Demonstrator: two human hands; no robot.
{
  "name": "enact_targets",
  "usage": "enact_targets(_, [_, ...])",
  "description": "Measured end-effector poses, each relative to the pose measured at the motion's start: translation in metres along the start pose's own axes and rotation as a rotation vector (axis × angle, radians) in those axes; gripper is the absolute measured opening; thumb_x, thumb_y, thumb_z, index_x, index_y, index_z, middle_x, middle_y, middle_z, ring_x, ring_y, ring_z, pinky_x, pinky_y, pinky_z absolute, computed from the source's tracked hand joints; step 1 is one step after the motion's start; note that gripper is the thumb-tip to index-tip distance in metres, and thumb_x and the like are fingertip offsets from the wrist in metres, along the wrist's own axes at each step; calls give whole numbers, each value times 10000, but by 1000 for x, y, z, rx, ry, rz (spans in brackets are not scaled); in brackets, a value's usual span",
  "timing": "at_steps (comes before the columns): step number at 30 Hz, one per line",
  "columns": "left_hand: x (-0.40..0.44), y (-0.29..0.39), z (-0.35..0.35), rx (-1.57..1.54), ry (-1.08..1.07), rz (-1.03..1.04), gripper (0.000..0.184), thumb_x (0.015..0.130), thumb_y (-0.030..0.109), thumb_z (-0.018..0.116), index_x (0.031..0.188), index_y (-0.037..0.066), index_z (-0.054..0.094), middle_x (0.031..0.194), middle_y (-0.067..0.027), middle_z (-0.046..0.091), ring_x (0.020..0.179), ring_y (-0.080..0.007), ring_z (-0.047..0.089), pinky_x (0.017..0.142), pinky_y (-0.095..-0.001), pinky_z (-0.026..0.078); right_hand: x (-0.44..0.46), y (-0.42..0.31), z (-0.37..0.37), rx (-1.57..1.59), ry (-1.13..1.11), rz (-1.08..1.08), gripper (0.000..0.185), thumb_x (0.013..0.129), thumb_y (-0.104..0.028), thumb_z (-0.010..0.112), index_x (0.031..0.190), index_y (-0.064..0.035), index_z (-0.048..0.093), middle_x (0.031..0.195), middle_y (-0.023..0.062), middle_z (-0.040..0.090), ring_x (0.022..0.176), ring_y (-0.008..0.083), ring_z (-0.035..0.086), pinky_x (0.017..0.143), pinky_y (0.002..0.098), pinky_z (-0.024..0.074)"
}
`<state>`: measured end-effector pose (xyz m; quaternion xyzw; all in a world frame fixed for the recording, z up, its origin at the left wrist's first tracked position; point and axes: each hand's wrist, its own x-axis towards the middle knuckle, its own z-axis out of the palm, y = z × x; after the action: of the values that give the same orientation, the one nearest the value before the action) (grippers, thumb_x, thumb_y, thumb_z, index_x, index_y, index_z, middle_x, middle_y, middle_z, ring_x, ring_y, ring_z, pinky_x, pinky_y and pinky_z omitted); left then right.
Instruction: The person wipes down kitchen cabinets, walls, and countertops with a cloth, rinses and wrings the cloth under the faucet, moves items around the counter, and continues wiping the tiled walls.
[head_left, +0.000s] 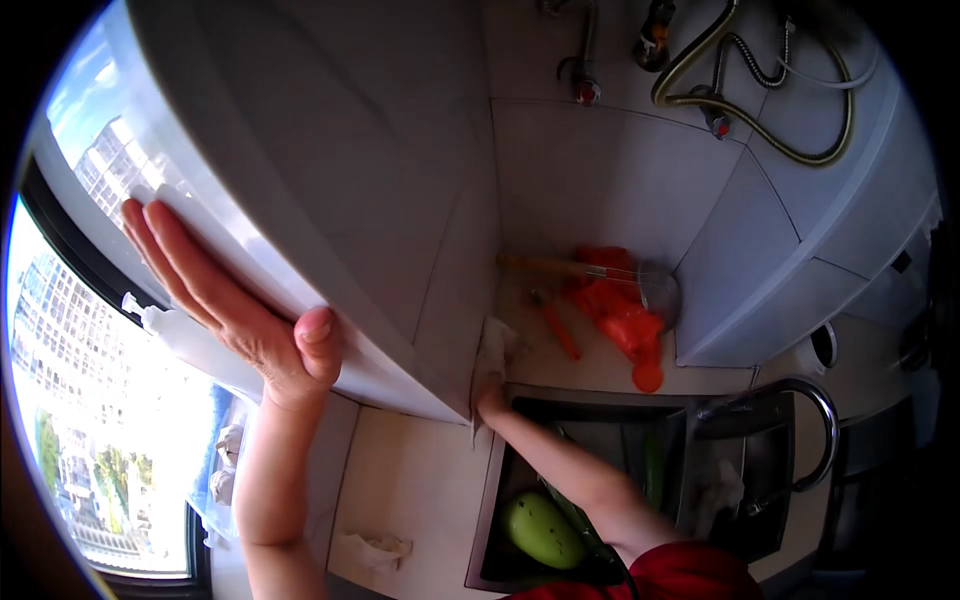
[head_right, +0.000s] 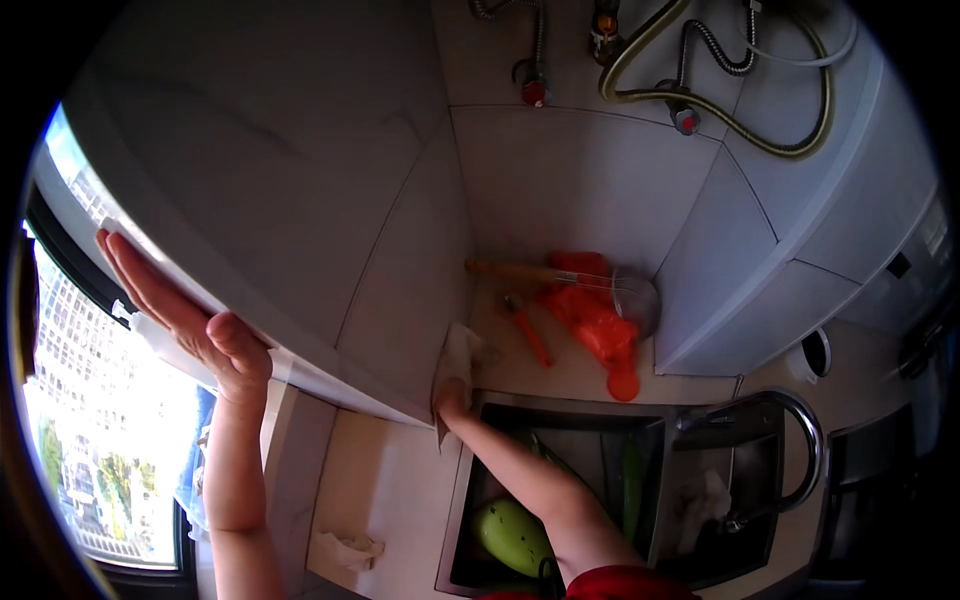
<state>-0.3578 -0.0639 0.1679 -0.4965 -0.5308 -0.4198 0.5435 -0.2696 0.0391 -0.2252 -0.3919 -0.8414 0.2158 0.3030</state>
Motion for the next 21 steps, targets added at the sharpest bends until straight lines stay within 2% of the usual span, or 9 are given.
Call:
enact_targets(2, [0,1,-1,3,-25,-5,988,806,746,259,1403,-37,178,1453,-221,174,1359,-357,164,1080,-494,184,40,15,-8,33,-180,30,398,885,-225,412,1210,-15,502,1186,181,539,1131,300,489,966,361,372])
enact_targets(6, [-3,-1,5,6,22,-42,989,805,755,206,1404,-31,179,1436,-220,204,1335,-353,219,1059,-490,235,99,49,-17,201,-346,87,401,884,-230,413,1211,-16,502,1179,180,545,1123,301,496,961,362,376])
enact_targets(9, [-3,-2,6,-12,34,-22,958,819,735,212,1405,-23,188,1435,-217,213,1338,-352,214,1063,-496,230,97,52,-10,158,-226,126,403,883,-233,414,1212,-17,502,1173,179,550,1117,302,501,957,363,379])
enact_targets(12, [-3,-4,6,1,44,14,910,840,703,220,1405,-9,202,1437,-208,222,1346,-350,205,1071,-506,210,46,37,6,-21,45,103,405,882,-236,414,1212,-18,503,1167,179,555,1111,303,506,954,364,382])
enact_targets(14, [-2,-3,6,35,49,33,872,852,681,220,1403,6,226,1442,-193,235,1347,-346,217,1073,-519,200,6,25,7,-109,96,80,407,882,-238,415,1212,-18,503,1163,178,558,1107,303,509,951,364,384])
enact_targets(16, [-1,3,4,40,47,23,860,853,678,221,1403,18,240,1442,-185,244,1345,-345,224,1071,-524,204,-27,20,0,-170,-18,53,408,881,-240,415,1213,-19,503,1159,178,562,1103,304,512,949,365,386])
enact_targets(19, [-1,7,5,50,88,3,826,852,672,230,1397,53,277,1441,-171,263,1345,-352,230,1067,-550,201,-52,28,-33,-241,-504,50,410,881,-244,416,1213,-19,503,1153,177,567,1097,305,517,945,365,389])
enact_targets(21, [0,7,4,58,86,-1,806,847,661,291,1385,62,303,1428,-165,297,1343,-356,240,1062,-568,201,-58,39,-57,-263,-617,41,412,880,-246,417,1213,-20,503,1150,177,570,1093,306,521,942,366,391])
